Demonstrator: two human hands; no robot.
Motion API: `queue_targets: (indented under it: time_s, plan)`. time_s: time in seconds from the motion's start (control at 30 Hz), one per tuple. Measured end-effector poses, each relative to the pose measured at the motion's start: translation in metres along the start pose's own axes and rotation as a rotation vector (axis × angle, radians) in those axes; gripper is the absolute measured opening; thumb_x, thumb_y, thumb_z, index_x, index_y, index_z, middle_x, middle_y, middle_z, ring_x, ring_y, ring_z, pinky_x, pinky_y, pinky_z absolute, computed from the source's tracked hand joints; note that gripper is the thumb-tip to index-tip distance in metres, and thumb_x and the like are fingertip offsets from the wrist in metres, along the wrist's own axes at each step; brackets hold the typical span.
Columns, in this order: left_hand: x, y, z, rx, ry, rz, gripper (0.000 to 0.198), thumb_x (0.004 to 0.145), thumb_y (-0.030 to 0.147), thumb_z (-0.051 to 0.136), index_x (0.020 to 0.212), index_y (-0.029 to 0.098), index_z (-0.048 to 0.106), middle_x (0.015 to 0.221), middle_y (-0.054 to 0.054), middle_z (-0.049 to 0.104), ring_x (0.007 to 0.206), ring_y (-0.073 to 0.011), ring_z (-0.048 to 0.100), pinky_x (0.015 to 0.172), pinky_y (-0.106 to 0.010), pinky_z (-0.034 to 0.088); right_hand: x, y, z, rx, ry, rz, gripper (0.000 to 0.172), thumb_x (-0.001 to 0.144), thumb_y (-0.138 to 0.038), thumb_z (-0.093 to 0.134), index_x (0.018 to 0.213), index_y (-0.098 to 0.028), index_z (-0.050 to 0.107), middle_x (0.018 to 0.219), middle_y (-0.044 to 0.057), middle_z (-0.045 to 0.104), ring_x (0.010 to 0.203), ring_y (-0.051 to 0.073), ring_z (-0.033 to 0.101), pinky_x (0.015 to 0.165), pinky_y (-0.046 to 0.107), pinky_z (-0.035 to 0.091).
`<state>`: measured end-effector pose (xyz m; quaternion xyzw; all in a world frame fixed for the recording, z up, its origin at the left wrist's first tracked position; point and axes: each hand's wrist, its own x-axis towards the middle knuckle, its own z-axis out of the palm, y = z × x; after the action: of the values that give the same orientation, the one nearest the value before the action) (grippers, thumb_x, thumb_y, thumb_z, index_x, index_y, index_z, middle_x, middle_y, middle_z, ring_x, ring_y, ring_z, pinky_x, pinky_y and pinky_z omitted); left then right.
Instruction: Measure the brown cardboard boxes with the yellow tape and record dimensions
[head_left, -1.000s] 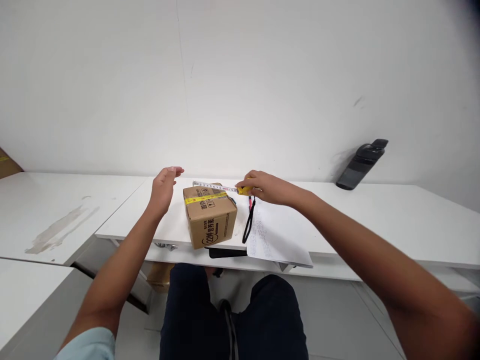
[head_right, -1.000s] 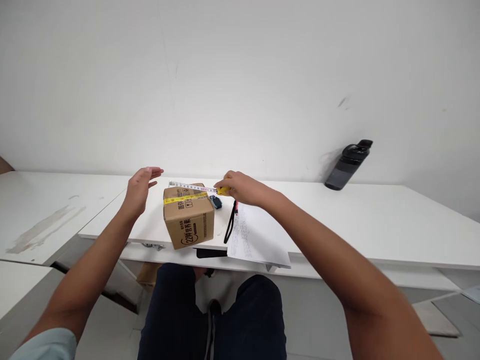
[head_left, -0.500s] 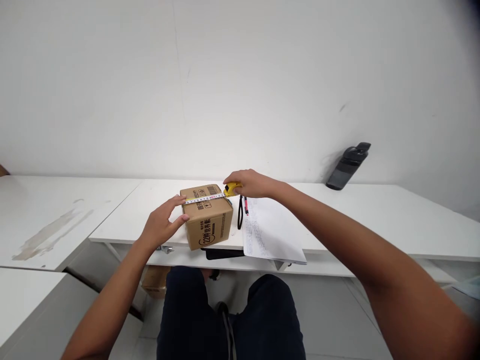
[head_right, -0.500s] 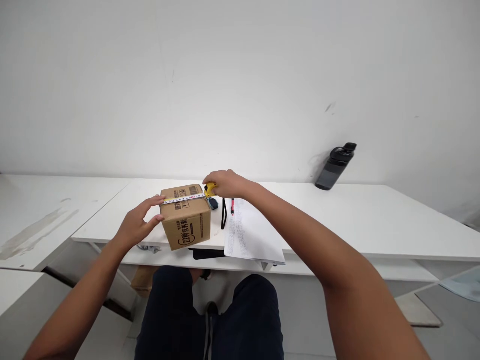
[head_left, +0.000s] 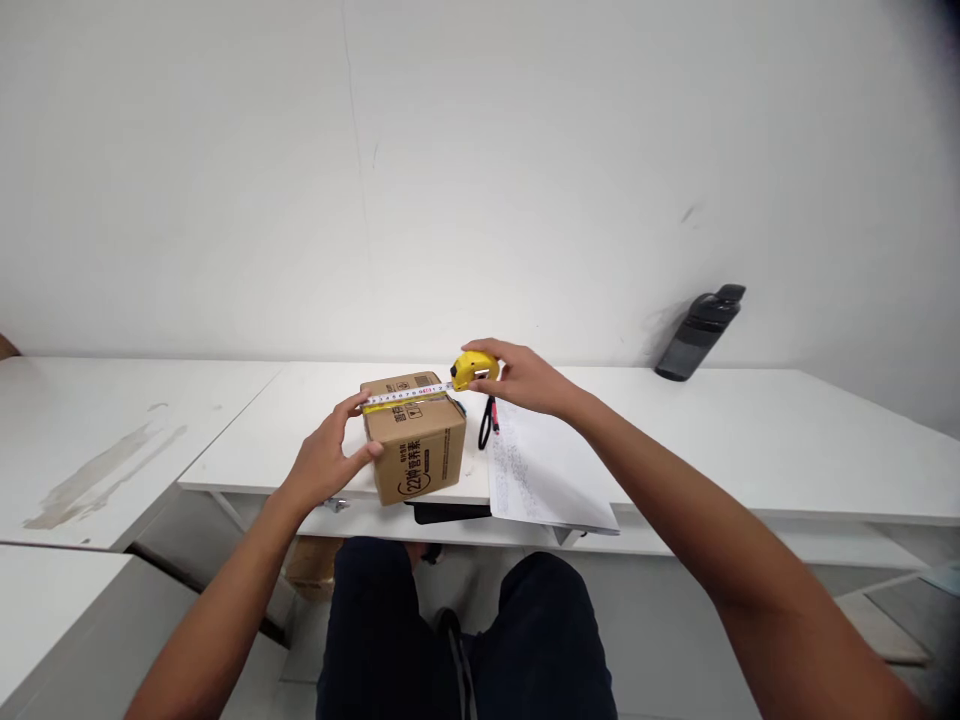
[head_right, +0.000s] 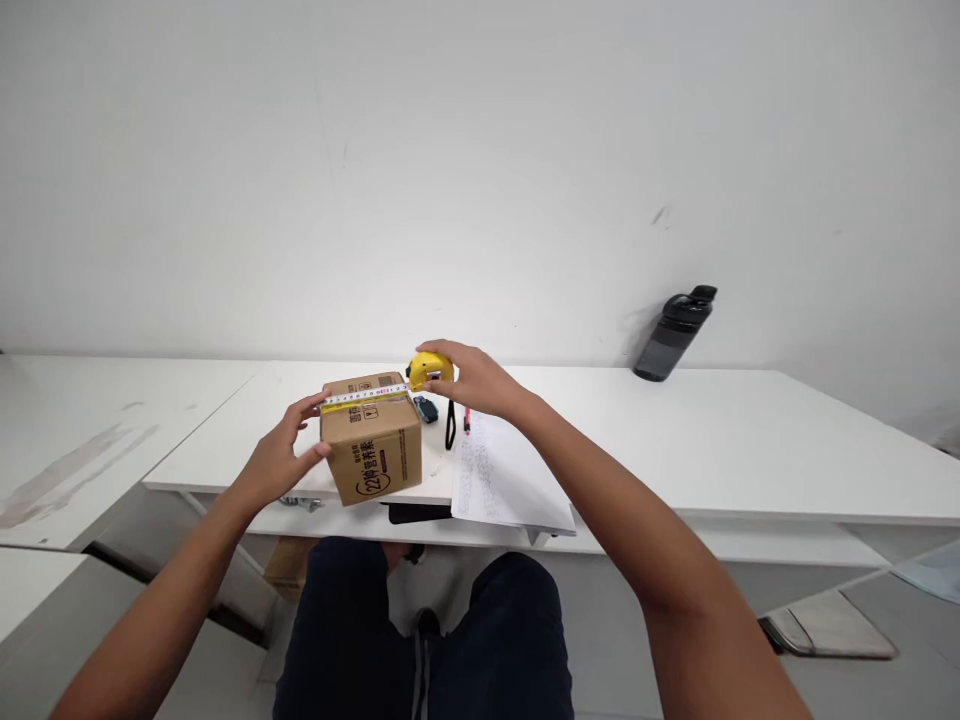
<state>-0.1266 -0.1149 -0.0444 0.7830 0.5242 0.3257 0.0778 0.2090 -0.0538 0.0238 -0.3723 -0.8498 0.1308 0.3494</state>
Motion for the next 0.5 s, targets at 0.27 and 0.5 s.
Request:
queue_targets:
  time_s: [0.27,0.5]
  plan:
    - [0.002,0.021,0.014,0.085,0.033,0.030,0.116,0.082,0.080,0.048,0.162,0.021,-0.011,0.158,-0.020,0.041,0.129,-0.0379,0.055,0.102,-0.053,0.045,-0.048,-0.048,0.033,-0.317,0.356,-0.029,0.041,0.091,-0.035,0.059,0.129,-0.020,0.055,0.104,0.011,0.067,0.078,0.023,0.064,0.060,0.033,0.052]
    - [0.028,0.052,0.001,0.173,0.164,-0.156,0.094,0.092,0.077,0.013,0.158,0.013,0.031,0.140,-0.019,0.061,0.134,-0.0396,0.046,0.111,-0.058,0.031,-0.056,-0.054,0.077,-0.312,0.309,0.059,0.036,0.093,-0.029,0.052,0.128,-0.021,0.056,0.100,0.009,0.062,0.077,0.020,0.062,0.055,0.028,0.049]
